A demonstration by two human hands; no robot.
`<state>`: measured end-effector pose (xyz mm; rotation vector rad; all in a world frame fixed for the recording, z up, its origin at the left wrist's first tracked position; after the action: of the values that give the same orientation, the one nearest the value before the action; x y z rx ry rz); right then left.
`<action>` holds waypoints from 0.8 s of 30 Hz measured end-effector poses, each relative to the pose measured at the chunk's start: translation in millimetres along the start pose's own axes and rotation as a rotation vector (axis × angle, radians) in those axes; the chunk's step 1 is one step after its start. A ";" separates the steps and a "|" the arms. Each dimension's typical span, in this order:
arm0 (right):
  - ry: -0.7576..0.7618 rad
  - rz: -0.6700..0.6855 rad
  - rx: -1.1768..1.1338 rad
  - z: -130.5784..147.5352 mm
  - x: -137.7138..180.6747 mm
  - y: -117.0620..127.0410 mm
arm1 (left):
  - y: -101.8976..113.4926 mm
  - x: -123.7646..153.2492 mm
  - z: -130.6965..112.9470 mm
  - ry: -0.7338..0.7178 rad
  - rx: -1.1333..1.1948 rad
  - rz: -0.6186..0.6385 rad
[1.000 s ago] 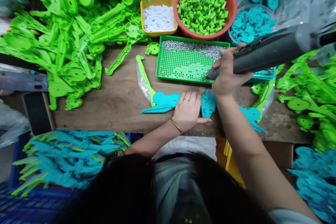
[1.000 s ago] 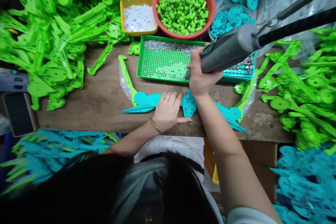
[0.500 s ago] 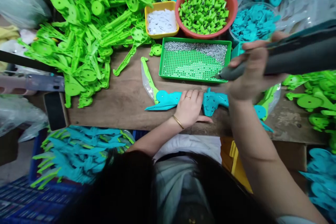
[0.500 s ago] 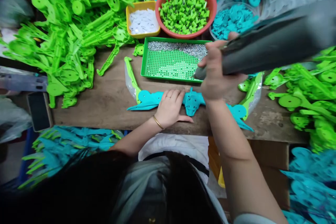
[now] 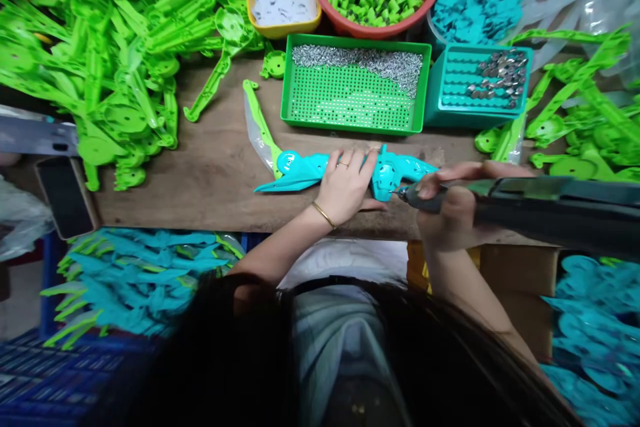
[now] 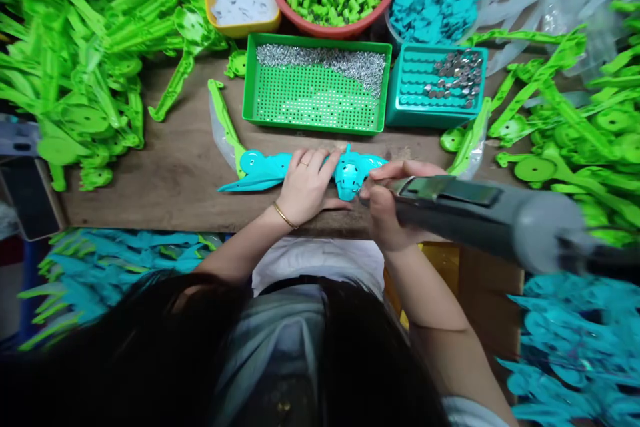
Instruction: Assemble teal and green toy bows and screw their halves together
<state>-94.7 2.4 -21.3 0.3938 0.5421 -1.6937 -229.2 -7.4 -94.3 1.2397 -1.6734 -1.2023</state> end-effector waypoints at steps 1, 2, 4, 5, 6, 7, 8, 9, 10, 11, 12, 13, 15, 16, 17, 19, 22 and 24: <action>-0.003 0.019 -0.026 -3.3 1.8 -1.5 | -0.9 0.0 -0.2 -0.007 -0.005 0.006; -0.004 0.045 -0.044 -6.4 3.9 -3.4 | -1.9 -0.1 -0.3 -0.012 -0.010 0.012; -0.002 0.093 -0.041 -12.0 8.8 -6.2 | -3.6 -0.5 -0.1 -0.016 -0.017 0.022; -0.003 0.113 -0.029 -14.4 11.3 -7.2 | -4.1 -0.8 0.1 -0.017 -0.017 0.025; -0.006 0.125 -0.017 -16.3 13.3 -7.9 | -4.3 -1.1 0.2 -0.016 -0.016 0.025; -0.014 0.130 -0.011 -17.6 14.6 -8.4 | -4.1 -1.3 0.2 -0.015 -0.012 0.023; -0.024 0.125 -0.007 -17.8 14.7 -8.7 | -3.3 -1.4 -0.1 -0.014 -0.007 0.017; -0.037 0.121 -0.004 -16.7 13.3 -9.4 | -1.9 -1.2 -0.5 -0.013 0.000 0.009; -0.053 0.113 -0.001 -14.5 10.3 -10.3 | -0.2 -0.4 -1.0 -0.012 0.009 0.002; -0.068 0.099 0.002 -10.9 5.4 -10.9 | 2.1 0.9 -1.5 -0.010 0.020 -0.007; -0.079 0.086 0.002 -6.1 -1.4 -11.7 | 4.5 3.1 -2.0 -0.010 0.033 -0.013; -0.077 0.069 0.000 0.3 -9.9 -12.2 | 6.8 6.1 -2.3 -0.011 0.043 -0.015; -0.031 0.021 -0.014 15.4 -30.2 -11.4 | 11.2 15.0 -0.9 -0.011 0.053 -0.012; 0.003 -0.007 -0.020 22.4 -40.5 -10.3 | 13.0 20.8 1.3 -0.010 0.053 -0.007; 0.039 -0.030 -0.022 27.8 -50.1 -9.3 | 14.5 27.5 4.9 -0.005 0.050 -0.002; 0.065 -0.047 -0.007 29.9 -65.4 -9.3 | 17.0 42.8 16.0 0.009 0.046 0.002; 0.050 -0.039 -0.006 18.1 -77.7 -14.2 | 19.6 66.3 38.6 0.035 0.035 0.005; 0.038 -0.041 -0.025 5.5 -81.3 -20.7 | 21.8 77.5 53.5 0.063 0.013 0.010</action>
<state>-99.4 68.9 29.8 0.3998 0.6016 -1.7205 -306.1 -65.8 -88.4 1.2628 -1.6420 -1.1369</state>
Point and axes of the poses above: each hand's wrist, its own x-axis away from the middle knuckle, its own y-axis out of the back of the hand, z = x × y, the point moved 8 cm from there along -x, towards the middle knuckle, and after that the axes turned 3 degrees about y, right-handed, at the moved point
